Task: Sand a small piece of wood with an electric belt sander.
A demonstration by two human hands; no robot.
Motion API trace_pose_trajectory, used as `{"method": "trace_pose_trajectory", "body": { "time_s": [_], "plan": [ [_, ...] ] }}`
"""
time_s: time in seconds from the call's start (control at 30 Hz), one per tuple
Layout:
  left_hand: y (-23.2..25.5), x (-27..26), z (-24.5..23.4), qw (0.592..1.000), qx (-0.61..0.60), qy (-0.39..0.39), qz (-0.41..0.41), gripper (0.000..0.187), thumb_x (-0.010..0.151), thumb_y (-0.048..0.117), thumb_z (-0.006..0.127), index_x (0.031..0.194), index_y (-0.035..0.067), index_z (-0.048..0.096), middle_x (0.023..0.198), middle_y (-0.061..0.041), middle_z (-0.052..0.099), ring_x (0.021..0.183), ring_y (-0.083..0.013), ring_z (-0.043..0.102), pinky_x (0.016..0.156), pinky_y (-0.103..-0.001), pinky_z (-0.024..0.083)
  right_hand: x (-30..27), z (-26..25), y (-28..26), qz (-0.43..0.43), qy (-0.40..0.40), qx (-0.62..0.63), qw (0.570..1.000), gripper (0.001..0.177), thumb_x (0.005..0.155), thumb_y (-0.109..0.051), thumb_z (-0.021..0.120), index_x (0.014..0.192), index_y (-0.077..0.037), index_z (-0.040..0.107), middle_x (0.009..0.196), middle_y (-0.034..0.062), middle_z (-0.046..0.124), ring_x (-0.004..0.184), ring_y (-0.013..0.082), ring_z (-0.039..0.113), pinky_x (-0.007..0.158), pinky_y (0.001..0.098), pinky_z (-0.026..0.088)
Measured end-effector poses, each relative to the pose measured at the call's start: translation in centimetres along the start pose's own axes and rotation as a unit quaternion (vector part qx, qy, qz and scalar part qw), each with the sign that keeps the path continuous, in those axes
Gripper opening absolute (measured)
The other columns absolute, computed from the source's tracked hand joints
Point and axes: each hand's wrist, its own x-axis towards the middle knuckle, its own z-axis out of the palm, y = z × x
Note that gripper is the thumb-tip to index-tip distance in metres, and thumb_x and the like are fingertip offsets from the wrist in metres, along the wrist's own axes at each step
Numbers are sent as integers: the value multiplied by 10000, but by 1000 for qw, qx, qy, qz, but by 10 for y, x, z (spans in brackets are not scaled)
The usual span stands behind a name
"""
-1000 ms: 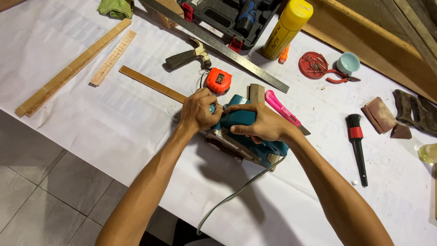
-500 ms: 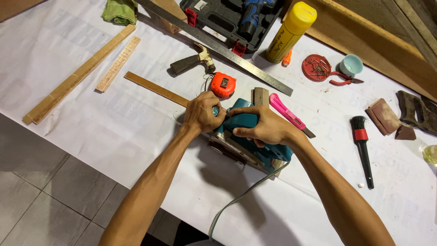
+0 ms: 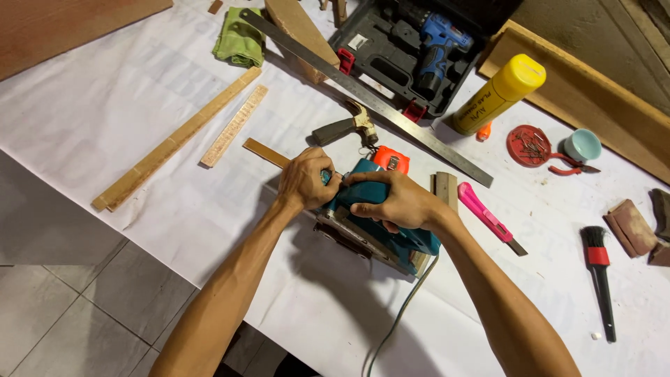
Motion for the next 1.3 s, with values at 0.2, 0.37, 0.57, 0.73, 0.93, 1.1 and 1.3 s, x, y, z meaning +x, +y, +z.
{"method": "trace_pose_trajectory", "body": {
  "time_s": [0.2,0.37,0.57,0.73,0.93,1.1,1.3],
  "plan": [
    [-52,15,-35,1000,12,4,5,190,743,251,728,676,80,678,810,-65,627,790,-246,626,637,-415,500,48,16,-34,-14,-5,9,1000,618,801,-279,802,1388,-185,633,625,17,681,426,128,581,411,300,491],
    [-85,27,-63,999,35,19,16,170,731,228,752,674,86,678,808,-53,639,794,-252,637,640,-430,486,80,25,-66,-7,-4,1,1000,604,801,-287,806,1377,-181,658,591,59,630,421,132,573,405,314,475],
    [-109,33,-85,999,26,18,14,151,745,202,760,709,84,674,845,-66,651,780,-273,638,657,-423,505,98,35,-94,-19,5,-13,1000,600,796,-322,813,1363,-195,664,629,65,672,435,130,574,421,313,502],
    [-112,32,-91,998,25,31,48,135,729,177,758,744,71,676,861,-73,662,784,-278,643,654,-414,510,93,42,-97,-36,16,-22,999,594,796,-330,805,1353,-196,650,675,63,691,451,135,600,425,320,528],
    [-74,29,-90,995,11,39,88,127,744,172,760,746,79,674,842,-70,658,810,-273,653,670,-408,522,56,35,-91,-33,26,-10,999,606,799,-349,798,1364,-195,640,726,30,703,478,124,612,425,304,546],
    [-17,38,-75,992,4,29,126,148,740,199,750,691,90,663,823,-79,663,797,-289,655,671,-425,526,0,18,-69,-31,67,29,997,616,802,-315,789,1376,-158,627,662,24,662,443,134,587,408,303,492],
    [65,49,-15,978,-39,9,203,179,726,244,675,663,82,635,860,-80,674,798,-288,663,657,-432,533,-89,-10,-28,21,134,68,989,580,803,-308,792,1358,-182,678,606,15,607,440,115,555,418,292,468]
  ]
}}
